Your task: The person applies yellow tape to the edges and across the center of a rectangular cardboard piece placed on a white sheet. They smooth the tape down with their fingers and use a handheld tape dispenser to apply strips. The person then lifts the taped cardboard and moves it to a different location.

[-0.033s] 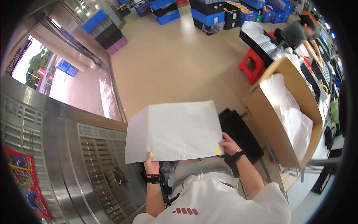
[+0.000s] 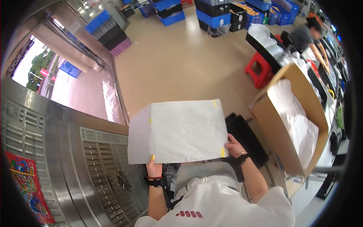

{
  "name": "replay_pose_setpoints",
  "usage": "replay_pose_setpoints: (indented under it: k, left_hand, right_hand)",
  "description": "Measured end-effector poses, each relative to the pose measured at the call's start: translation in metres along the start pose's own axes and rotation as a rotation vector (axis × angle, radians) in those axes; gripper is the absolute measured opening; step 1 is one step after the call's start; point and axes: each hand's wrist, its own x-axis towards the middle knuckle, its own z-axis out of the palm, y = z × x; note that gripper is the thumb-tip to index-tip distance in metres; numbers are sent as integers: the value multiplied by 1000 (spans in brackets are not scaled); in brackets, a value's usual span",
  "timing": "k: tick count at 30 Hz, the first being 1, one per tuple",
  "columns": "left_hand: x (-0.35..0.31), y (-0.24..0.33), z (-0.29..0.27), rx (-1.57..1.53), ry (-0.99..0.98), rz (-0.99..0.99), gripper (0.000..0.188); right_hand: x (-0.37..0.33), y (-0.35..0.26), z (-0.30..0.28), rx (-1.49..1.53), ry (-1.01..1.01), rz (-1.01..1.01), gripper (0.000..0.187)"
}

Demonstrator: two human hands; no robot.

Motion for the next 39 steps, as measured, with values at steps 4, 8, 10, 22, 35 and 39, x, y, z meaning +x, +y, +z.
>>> replay_pose_setpoints:
  k: [4, 8, 10, 22, 35, 39]
  left_hand:
    - [90, 31, 54, -225, -142, 7, 50]
    - [236, 34, 19, -115, 185, -8, 39]
    - [321, 22, 20, -26, 174, -79, 34]
    - [696, -70, 215, 310, 57, -513, 32]
    - [925, -211, 527, 287, -159, -495, 24]
    - [975, -232, 609, 232, -202, -479, 21]
  right_hand:
    - [77, -62, 10, 84, 38, -168, 65]
    - [162, -112, 9, -66, 110, -297, 68]
    - [202, -133, -2, -71, 190, -356, 68]
    - [347, -290, 23, -66, 471, -516, 63]
    - [465, -536, -98, 339, 863, -651, 56]
    - [512, -638, -147, 253, 880, -642, 56]
